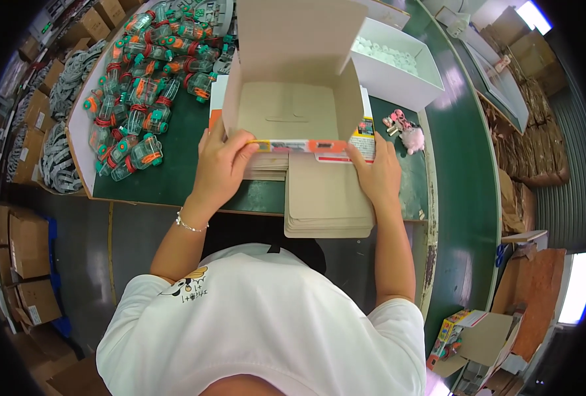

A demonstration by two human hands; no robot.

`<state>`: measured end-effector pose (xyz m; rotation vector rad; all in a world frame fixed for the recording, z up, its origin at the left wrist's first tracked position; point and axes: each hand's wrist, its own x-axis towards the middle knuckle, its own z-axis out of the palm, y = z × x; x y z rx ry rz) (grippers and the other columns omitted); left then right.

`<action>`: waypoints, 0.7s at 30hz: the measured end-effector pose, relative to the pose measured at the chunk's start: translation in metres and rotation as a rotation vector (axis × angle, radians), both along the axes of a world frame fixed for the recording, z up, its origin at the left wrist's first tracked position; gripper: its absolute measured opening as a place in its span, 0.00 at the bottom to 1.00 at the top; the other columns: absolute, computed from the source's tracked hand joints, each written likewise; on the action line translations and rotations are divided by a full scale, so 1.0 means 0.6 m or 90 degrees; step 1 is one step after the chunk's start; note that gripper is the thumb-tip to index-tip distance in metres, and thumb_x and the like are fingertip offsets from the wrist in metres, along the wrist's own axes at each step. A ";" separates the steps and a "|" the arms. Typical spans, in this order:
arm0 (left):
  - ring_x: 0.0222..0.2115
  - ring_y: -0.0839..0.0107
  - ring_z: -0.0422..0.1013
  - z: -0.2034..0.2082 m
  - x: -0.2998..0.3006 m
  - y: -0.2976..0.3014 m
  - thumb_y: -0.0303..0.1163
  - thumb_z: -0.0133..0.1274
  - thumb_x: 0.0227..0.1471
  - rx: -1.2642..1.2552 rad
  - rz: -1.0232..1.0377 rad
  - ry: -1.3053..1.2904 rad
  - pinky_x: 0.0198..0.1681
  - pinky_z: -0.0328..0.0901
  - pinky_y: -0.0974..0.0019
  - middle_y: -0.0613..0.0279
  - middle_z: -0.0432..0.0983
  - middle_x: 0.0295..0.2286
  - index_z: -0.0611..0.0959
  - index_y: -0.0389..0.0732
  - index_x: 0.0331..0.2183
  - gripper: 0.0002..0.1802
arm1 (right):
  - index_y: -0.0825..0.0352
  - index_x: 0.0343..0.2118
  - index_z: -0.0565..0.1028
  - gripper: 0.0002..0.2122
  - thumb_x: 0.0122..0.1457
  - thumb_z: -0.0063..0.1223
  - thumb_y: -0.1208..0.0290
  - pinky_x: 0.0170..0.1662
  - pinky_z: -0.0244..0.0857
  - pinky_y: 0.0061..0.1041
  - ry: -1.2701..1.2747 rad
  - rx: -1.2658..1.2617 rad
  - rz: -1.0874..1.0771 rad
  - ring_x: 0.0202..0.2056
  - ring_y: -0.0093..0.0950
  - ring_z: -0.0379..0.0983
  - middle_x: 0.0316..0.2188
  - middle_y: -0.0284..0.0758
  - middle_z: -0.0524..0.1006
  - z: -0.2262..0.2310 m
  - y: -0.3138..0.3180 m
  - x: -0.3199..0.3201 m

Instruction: Assembling and packaging plastic components and stickers into cardboard boxes on a production line.

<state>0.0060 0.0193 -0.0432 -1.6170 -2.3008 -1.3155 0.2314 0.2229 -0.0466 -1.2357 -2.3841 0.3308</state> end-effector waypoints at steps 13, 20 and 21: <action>0.64 0.40 0.51 0.115 -0.069 -0.016 0.43 0.60 0.52 0.149 0.004 0.156 0.63 0.44 0.32 0.43 0.58 0.61 0.79 0.50 0.48 0.21 | 0.66 0.47 0.78 0.17 0.59 0.58 0.60 0.44 0.69 0.30 0.134 0.242 0.146 0.43 0.32 0.76 0.42 0.43 0.79 0.168 0.344 -0.131; 0.64 0.53 0.55 0.131 -0.304 0.127 0.39 0.63 0.48 0.057 0.097 0.242 0.65 0.49 0.47 0.51 0.65 0.58 0.70 0.42 0.57 0.36 | 0.64 0.52 0.75 0.21 0.57 0.58 0.60 0.52 0.66 0.34 -0.234 -0.353 -0.040 0.48 0.37 0.74 0.48 0.44 0.78 0.113 0.517 -0.240; 0.64 0.53 0.55 0.131 -0.329 0.166 0.41 0.66 0.45 0.031 0.095 0.272 0.66 0.47 0.45 0.50 0.65 0.58 0.68 0.43 0.58 0.41 | 0.63 0.52 0.75 0.22 0.56 0.58 0.60 0.49 0.68 0.33 -0.027 -0.494 0.316 0.45 0.39 0.76 0.48 0.44 0.78 0.040 0.610 -0.200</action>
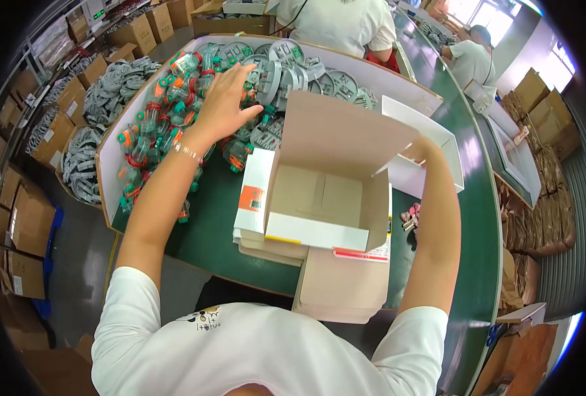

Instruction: Assembling and packaging plastic components and stickers into cardboard boxes on a production line.

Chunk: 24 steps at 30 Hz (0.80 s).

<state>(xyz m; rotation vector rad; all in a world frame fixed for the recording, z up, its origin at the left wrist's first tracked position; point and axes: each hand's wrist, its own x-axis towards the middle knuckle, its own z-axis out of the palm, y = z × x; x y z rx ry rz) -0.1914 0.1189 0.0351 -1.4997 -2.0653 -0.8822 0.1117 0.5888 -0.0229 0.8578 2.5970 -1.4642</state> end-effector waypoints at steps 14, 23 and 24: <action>0.59 0.51 0.61 0.023 -0.092 0.078 0.52 0.73 0.25 -0.235 -0.018 -0.107 0.63 0.48 0.37 0.47 0.68 0.52 0.62 0.43 0.60 0.61 | 0.62 0.44 0.80 0.18 0.57 0.53 0.55 0.43 0.70 0.38 -0.374 0.508 0.089 0.41 0.46 0.75 0.41 0.48 0.79 0.022 -0.115 -0.064; 0.52 0.54 0.66 0.090 0.036 -0.038 0.45 0.74 0.29 0.133 -0.078 -0.139 0.57 0.62 0.58 0.50 0.68 0.50 0.63 0.42 0.61 0.59 | 0.62 0.44 0.80 0.17 0.58 0.51 0.57 0.44 0.71 0.38 0.010 0.667 0.171 0.43 0.46 0.76 0.43 0.48 0.79 0.020 -0.132 -0.033; 0.52 0.53 0.67 0.099 0.049 -0.052 0.44 0.74 0.29 0.153 -0.105 -0.149 0.58 0.61 0.58 0.50 0.68 0.50 0.64 0.41 0.61 0.58 | 0.63 0.43 0.81 0.16 0.58 0.52 0.58 0.44 0.71 0.38 0.040 0.691 0.167 0.43 0.46 0.76 0.42 0.48 0.80 0.020 -0.132 -0.032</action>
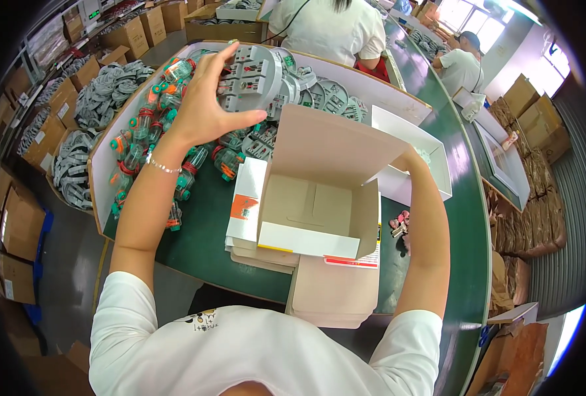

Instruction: Assembling and packaging plastic components and stickers into cardboard boxes on a production line.

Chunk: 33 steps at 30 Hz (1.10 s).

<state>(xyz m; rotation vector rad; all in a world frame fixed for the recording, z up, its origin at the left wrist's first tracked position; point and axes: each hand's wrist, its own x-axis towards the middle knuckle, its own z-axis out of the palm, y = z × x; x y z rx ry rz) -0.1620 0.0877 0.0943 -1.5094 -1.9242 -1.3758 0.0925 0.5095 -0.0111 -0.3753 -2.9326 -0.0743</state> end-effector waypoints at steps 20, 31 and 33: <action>0.43 0.59 0.72 0.038 0.202 -0.119 0.40 0.69 0.20 -0.103 -0.105 0.343 0.53 0.60 0.54 0.60 0.76 0.43 0.69 0.46 0.60 0.58 | 0.65 0.29 0.76 0.10 0.42 0.65 0.80 0.41 0.60 0.28 0.226 -0.040 0.374 0.34 0.30 0.71 0.31 0.33 0.78 0.280 -0.568 0.064; 0.43 0.56 0.72 0.026 0.220 -0.141 0.38 0.71 0.21 -0.169 -0.207 0.238 0.54 0.60 0.53 0.58 0.75 0.45 0.64 0.46 0.64 0.63 | 0.61 0.43 0.72 0.27 0.38 0.73 0.67 0.50 0.60 0.35 0.221 -0.145 0.338 0.46 0.35 0.69 0.42 0.32 0.75 0.233 -0.579 0.071; 0.44 0.56 0.72 0.022 0.223 -0.137 0.38 0.72 0.22 -0.079 -0.281 0.215 0.54 0.61 0.53 0.57 0.73 0.49 0.60 0.47 0.65 0.65 | 0.62 0.53 0.69 0.39 0.34 0.77 0.63 0.57 0.60 0.40 0.301 -0.316 0.327 0.53 0.39 0.68 0.49 0.39 0.73 0.198 -0.578 0.068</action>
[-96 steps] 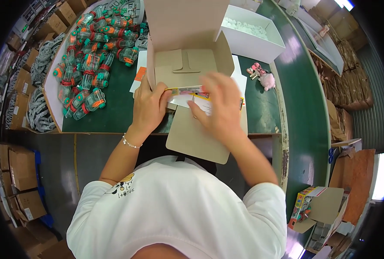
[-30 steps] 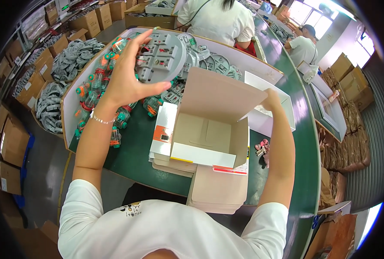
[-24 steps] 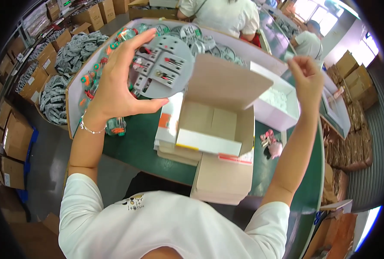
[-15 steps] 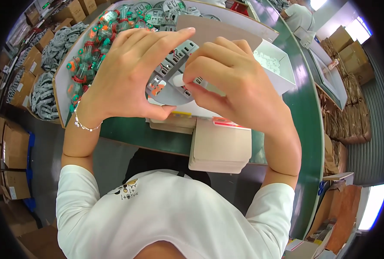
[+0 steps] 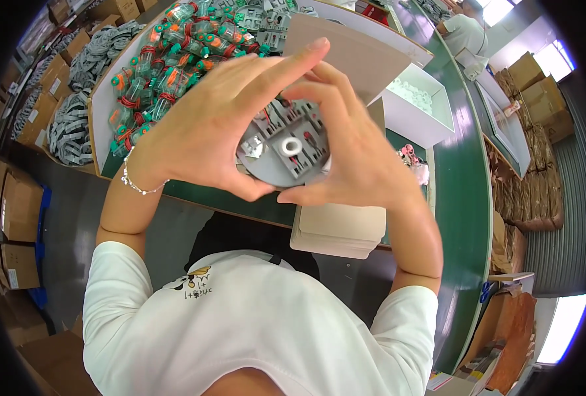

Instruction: Assembling and packaging plastic components and stickers into cardboard boxes on a production line.

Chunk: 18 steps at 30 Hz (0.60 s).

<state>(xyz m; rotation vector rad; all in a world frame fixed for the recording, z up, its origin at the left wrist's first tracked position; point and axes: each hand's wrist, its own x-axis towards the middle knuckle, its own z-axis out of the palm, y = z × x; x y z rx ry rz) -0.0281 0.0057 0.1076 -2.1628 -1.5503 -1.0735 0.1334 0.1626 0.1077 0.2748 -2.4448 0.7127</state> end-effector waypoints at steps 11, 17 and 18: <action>0.45 0.59 0.74 -0.115 -0.146 0.031 0.34 0.66 0.43 -0.091 0.260 -0.258 0.52 0.66 0.54 0.60 0.69 0.53 0.72 0.43 0.55 0.36 | 0.70 0.64 0.57 0.51 0.37 0.75 0.58 0.63 0.56 0.38 -0.156 -0.367 -0.186 0.60 0.39 0.62 0.61 0.48 0.62 -0.086 0.017 -0.016; 0.49 0.58 0.68 -0.216 -0.191 0.057 0.35 0.68 0.40 -0.277 0.429 0.138 0.47 0.67 0.55 0.60 0.71 0.48 0.76 0.43 0.47 0.31 | 0.70 0.65 0.57 0.49 0.45 0.71 0.50 0.63 0.54 0.39 -0.239 -0.116 -0.392 0.60 0.42 0.61 0.58 0.50 0.64 -0.160 0.037 -0.053; 0.50 0.59 0.67 -0.220 -0.189 0.065 0.34 0.68 0.39 -0.280 0.438 0.148 0.48 0.66 0.56 0.60 0.70 0.49 0.76 0.43 0.48 0.32 | 0.71 0.64 0.57 0.50 0.43 0.71 0.47 0.62 0.54 0.39 -0.257 -0.088 -0.400 0.60 0.44 0.59 0.58 0.51 0.64 -0.174 0.039 -0.057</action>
